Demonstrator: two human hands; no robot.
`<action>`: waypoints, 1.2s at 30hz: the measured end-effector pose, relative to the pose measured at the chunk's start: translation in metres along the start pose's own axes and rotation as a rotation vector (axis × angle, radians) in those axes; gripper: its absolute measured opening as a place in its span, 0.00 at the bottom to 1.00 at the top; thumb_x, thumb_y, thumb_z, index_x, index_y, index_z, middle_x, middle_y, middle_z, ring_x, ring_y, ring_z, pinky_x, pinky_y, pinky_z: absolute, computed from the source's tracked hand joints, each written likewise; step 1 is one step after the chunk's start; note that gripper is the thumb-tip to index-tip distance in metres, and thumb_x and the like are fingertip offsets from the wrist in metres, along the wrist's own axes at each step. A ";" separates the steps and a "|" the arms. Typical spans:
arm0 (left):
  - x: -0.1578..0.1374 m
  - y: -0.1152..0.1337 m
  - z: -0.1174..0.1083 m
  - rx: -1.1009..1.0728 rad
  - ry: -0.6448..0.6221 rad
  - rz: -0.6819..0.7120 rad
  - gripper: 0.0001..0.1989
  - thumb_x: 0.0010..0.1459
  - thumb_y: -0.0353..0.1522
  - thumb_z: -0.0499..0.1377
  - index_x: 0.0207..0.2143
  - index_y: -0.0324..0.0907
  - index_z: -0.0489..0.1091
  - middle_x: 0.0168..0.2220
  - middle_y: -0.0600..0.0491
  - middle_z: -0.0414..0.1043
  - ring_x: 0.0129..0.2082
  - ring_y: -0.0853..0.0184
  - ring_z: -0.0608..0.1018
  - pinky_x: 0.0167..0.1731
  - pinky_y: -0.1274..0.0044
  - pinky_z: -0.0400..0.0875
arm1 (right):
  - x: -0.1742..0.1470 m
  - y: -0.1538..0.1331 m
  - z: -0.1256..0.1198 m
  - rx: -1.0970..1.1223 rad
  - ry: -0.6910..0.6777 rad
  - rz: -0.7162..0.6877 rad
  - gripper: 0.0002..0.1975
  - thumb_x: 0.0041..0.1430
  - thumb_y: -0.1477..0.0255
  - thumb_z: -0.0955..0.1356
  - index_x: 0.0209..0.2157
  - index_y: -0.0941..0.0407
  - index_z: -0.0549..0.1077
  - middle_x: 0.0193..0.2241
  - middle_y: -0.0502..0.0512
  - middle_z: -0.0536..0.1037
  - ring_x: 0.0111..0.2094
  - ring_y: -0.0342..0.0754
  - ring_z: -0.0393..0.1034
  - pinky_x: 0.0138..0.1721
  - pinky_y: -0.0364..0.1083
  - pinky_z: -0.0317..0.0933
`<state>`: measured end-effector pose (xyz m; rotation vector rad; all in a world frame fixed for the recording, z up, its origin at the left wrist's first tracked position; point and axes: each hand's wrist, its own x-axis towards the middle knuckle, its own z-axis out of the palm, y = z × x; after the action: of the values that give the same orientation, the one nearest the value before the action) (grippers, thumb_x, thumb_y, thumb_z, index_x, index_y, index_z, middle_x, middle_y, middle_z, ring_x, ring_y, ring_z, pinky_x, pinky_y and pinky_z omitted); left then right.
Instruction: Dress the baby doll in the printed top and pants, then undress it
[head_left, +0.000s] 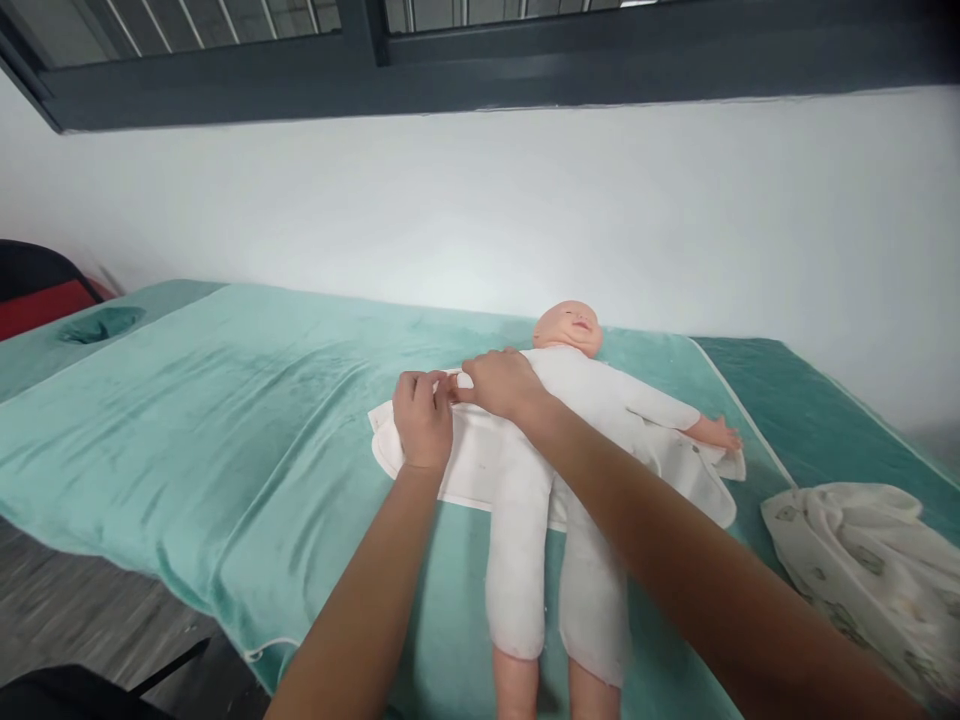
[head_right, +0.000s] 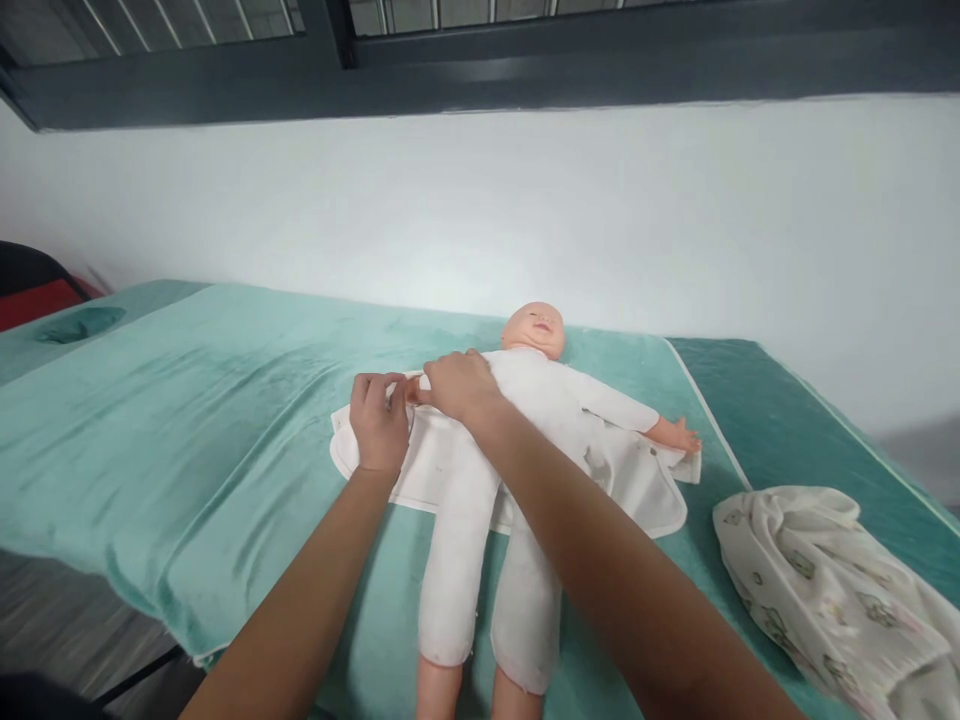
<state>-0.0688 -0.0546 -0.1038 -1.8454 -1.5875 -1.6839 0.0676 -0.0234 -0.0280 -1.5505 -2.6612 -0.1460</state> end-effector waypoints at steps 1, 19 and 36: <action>-0.001 0.001 0.000 0.010 -0.015 0.047 0.07 0.64 0.29 0.54 0.39 0.42 0.73 0.35 0.50 0.65 0.35 0.66 0.71 0.37 0.73 0.67 | 0.000 0.000 0.001 -0.002 0.005 0.001 0.24 0.66 0.52 0.59 0.40 0.56 0.75 0.38 0.61 0.81 0.41 0.57 0.73 0.44 0.54 0.59; -0.009 0.038 -0.001 -0.279 0.021 0.166 0.07 0.65 0.28 0.55 0.42 0.44 0.72 0.34 0.53 0.63 0.34 0.70 0.70 0.35 0.76 0.70 | 0.003 -0.007 0.001 0.008 -0.045 0.067 0.09 0.62 0.75 0.60 0.44 0.59 0.65 0.36 0.63 0.79 0.41 0.56 0.74 0.43 0.51 0.56; -0.006 0.053 0.002 -0.723 -0.272 -0.632 0.14 0.60 0.38 0.60 0.46 0.44 0.68 0.33 0.55 0.69 0.33 0.68 0.72 0.37 0.76 0.69 | -0.020 0.004 -0.011 0.105 0.071 0.073 0.12 0.62 0.76 0.60 0.45 0.57 0.69 0.45 0.62 0.77 0.48 0.56 0.69 0.47 0.51 0.57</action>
<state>-0.0256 -0.0782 -0.0838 -2.0648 -1.9974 -2.6599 0.0809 -0.0403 -0.0184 -1.5767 -2.5116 -0.0550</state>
